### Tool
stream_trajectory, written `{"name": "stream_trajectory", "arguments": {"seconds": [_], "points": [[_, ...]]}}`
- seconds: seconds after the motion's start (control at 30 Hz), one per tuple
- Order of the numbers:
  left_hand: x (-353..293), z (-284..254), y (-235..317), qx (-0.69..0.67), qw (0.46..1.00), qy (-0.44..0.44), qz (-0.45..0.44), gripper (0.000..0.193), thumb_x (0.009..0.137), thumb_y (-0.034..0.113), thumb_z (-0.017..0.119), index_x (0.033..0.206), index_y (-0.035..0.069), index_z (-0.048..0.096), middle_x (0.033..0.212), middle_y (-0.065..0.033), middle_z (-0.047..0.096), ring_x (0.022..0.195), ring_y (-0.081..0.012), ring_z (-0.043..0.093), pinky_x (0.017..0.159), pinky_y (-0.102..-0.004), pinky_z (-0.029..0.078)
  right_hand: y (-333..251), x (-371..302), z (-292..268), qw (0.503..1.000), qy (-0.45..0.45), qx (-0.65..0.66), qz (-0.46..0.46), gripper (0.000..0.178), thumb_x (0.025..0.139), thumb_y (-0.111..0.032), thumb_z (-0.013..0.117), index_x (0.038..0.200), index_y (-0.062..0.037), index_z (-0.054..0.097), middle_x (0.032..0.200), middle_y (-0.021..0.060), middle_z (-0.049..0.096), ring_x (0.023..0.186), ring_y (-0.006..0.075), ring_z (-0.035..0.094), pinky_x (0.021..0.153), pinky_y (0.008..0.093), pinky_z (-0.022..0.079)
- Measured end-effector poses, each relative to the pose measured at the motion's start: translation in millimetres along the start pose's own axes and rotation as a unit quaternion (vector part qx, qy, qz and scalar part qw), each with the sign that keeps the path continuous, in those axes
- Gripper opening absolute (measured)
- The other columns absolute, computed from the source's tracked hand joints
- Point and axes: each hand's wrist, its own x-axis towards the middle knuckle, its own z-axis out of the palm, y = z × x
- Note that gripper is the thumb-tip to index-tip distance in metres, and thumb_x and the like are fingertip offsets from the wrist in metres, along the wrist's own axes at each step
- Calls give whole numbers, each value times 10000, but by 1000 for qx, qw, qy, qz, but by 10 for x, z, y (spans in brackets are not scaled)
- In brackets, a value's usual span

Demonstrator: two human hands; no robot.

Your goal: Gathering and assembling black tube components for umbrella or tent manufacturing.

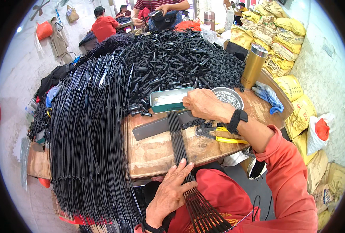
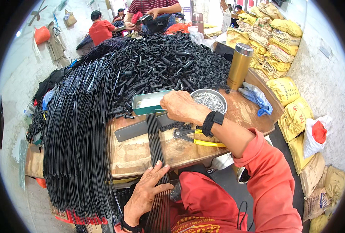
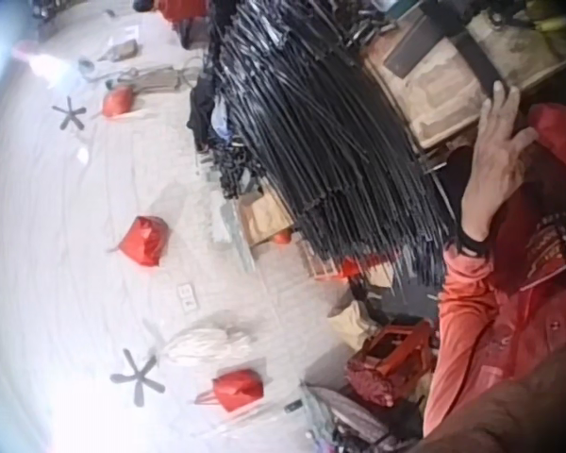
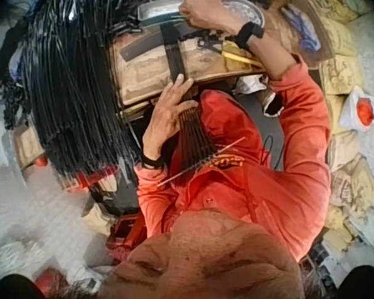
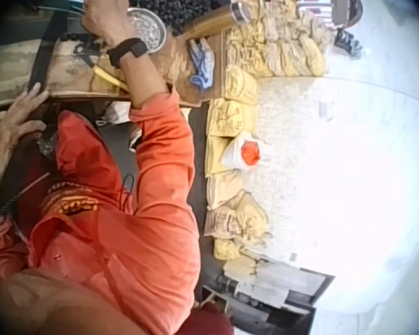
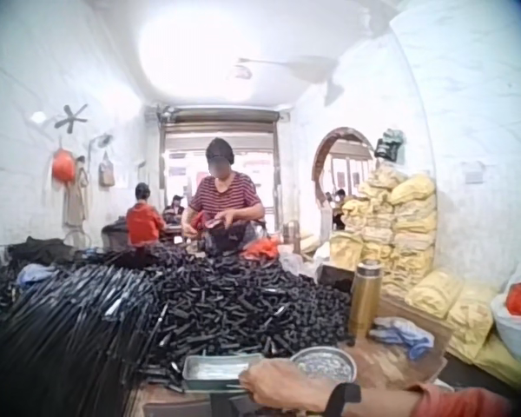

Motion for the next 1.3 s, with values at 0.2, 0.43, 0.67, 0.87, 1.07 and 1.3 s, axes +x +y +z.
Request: {"name": "stream_trajectory", "arguments": {"seconds": [0.2,0.43,0.67,0.87,1.07,1.3], "points": [[0,-12,24,0,1000,-5,-7,324,649,17,579,946,116,662,1345,-135,406,1301,-315,290,1045,-437,259,13,16,51,999,24,-2,-24,67,641,-41,534,578,-24,518,558,175,515,569,365,545,512,434,407],[9,-20,9,-1,1000,-9,-2,340,633,19,568,947,108,664,1347,-136,403,1302,-317,288,1046,-440,255,23,26,49,1000,17,3,-12,40,632,-30,531,594,-27,543,556,172,526,563,360,552,516,430,414],[-21,-30,18,-4,1000,-5,-3,297,659,47,593,943,99,666,1348,-136,402,1303,-316,287,1042,-440,258,-28,46,38,999,18,0,-29,44,636,-25,532,595,-20,546,549,173,525,552,356,554,513,426,420],[-2,-27,-6,-10,1000,-14,2,285,667,54,593,939,101,667,1351,-128,400,1305,-310,286,1043,-442,255,11,35,47,1000,14,7,-25,44,630,-11,533,587,-20,535,540,173,517,541,348,551,498,418,414],[-9,-43,1,-11,1000,-21,1,322,634,33,561,930,100,671,1353,-128,399,1308,-309,283,1048,-445,245,14,33,57,999,21,0,-28,45,625,-15,538,582,-29,530,541,171,514,546,350,552,499,416,416],[-2,-76,17,-19,999,-24,17,406,560,-96,550,918,74,639,1344,-138,396,1297,-307,295,1040,-457,275,42,30,77,999,32,10,-41,58,613,-25,546,567,-31,511,525,165,492,546,358,539,493,428,401]]}}
